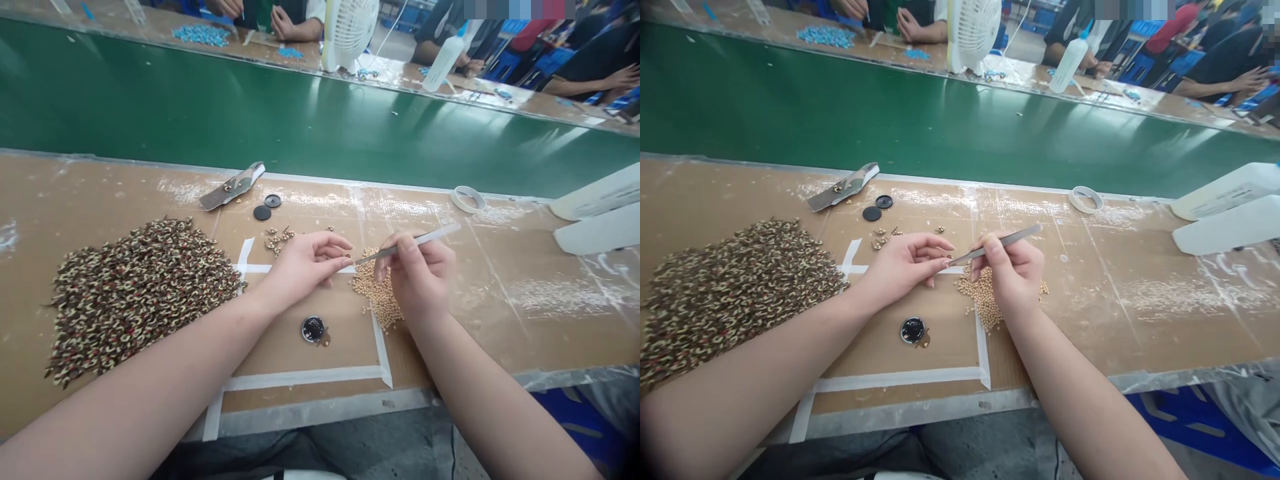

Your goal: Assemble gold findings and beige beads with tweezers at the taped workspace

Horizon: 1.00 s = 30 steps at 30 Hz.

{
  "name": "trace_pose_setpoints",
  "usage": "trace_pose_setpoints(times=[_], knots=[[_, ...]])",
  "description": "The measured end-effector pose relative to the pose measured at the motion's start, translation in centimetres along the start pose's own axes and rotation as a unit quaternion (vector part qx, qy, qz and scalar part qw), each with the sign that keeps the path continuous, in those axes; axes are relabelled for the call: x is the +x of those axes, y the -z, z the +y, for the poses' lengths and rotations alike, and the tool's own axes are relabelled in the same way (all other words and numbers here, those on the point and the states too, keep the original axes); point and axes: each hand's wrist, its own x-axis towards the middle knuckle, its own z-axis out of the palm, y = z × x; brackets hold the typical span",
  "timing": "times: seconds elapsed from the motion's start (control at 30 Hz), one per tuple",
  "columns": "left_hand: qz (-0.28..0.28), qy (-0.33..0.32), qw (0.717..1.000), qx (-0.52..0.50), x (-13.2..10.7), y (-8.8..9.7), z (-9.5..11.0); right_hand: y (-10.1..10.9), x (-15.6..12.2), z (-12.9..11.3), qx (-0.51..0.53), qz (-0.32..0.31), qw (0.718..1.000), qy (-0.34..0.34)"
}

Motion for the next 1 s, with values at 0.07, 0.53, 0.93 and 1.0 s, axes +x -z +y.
trace_pose_setpoints(times=[0.07, 0.53, 0.93, 1.0], knots=[[0.003, 0.010, 1.000, 0.004, 0.0, 0.0, 0.2, 0.2, 0.4, 0.4, -0.009, 0.056, 0.998, -0.011], [0.022, 0.022, 0.998, 0.046, -0.1, 0.2, 1.0, -0.3, 0.8, 1.4, -0.060, 0.041, 0.995, -0.070], [0.017, 0.022, 0.999, 0.047, -0.2, 0.2, 0.9, -0.3, 0.8, 1.2, -0.053, 0.040, 0.995, -0.069], [0.019, 0.022, 0.999, 0.045, -0.2, 0.2, 0.9, -0.3, 0.8, 1.3, -0.060, 0.036, 0.995, -0.071]])
